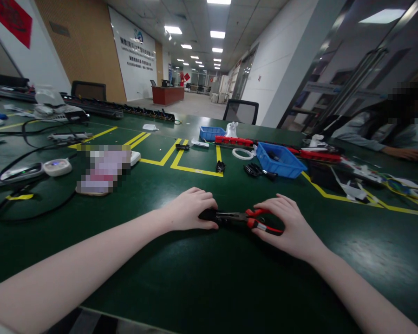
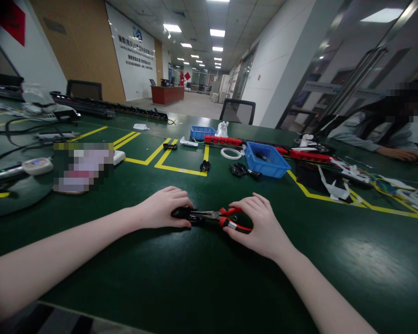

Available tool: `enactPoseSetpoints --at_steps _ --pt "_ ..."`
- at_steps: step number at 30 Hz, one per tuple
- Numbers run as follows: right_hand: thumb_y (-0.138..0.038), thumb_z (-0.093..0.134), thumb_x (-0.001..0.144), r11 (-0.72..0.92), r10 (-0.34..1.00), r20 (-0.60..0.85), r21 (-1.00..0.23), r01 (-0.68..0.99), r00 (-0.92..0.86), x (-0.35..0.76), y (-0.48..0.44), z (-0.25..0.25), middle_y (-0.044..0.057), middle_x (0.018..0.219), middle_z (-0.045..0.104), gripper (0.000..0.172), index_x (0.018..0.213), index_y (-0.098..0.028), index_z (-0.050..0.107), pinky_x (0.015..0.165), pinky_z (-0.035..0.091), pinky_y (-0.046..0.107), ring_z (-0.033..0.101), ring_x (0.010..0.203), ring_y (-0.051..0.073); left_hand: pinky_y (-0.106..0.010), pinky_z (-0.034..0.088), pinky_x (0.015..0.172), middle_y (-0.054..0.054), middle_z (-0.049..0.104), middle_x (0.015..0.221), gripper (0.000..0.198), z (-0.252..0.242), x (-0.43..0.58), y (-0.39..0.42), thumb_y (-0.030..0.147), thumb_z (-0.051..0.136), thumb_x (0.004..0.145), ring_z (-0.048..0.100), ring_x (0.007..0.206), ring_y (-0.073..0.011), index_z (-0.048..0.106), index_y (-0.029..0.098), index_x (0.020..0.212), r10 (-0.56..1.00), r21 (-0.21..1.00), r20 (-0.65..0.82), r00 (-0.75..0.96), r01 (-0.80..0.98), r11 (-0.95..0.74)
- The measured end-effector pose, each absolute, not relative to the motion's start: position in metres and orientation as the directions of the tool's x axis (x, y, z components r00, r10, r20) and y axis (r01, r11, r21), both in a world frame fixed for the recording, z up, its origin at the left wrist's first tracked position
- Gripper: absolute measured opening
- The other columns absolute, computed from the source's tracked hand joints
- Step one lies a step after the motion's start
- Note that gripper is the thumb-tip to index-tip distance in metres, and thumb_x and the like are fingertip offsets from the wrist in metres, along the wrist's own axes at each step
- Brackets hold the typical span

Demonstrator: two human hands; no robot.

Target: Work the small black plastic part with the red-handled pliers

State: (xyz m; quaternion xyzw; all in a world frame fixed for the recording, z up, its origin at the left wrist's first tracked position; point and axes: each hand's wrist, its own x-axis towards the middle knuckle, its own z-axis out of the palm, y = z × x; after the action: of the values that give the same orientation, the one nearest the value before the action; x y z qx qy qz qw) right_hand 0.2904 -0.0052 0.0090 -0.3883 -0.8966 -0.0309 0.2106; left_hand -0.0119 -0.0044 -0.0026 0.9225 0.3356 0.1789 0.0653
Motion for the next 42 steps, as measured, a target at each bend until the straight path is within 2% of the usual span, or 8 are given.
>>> enactPoseSetpoints --at_steps 15,29,42 --pt "-0.046 0.068 0.076 0.706 0.675 0.420 -0.126 0.697 -0.607 0.2898 -0.0041 0.0067 0.006 0.104 0.071 0.039 0.107 -0.025 0.060 0.106 0.035 0.058 0.065 0.100 0.028 -0.037 0.040 0.098 -0.002 0.063 0.100 0.033 -0.0031 -0.0116 -0.0043 0.047 0.064 0.085 0.060 0.098 -0.0208 0.060 0.020 0.103 0.635 0.208 0.316 0.706 0.601 -0.772" --pt "-0.045 0.069 0.076 0.710 0.681 0.389 -0.143 0.689 -0.621 0.2888 -0.0055 0.0075 0.003 0.097 0.071 0.035 0.103 -0.025 0.062 0.109 0.030 0.056 0.066 0.093 0.024 -0.036 0.041 0.094 -0.002 0.063 0.099 0.034 -0.0035 -0.0117 -0.0035 0.049 0.064 0.085 0.060 0.097 -0.0211 0.061 0.020 0.103 0.642 0.216 0.307 0.703 0.606 -0.766" --pt "-0.044 0.068 0.077 0.743 0.623 0.429 -0.065 0.666 -0.654 0.2864 -0.0075 0.0076 0.003 0.096 0.071 0.033 0.103 -0.025 0.060 0.106 0.032 0.057 0.066 0.091 0.024 -0.034 0.042 0.090 -0.001 0.063 0.099 0.033 -0.0022 -0.0121 -0.0040 0.049 0.064 0.086 0.059 0.095 -0.0201 0.061 0.020 0.102 0.645 0.222 0.299 0.703 0.607 -0.764"
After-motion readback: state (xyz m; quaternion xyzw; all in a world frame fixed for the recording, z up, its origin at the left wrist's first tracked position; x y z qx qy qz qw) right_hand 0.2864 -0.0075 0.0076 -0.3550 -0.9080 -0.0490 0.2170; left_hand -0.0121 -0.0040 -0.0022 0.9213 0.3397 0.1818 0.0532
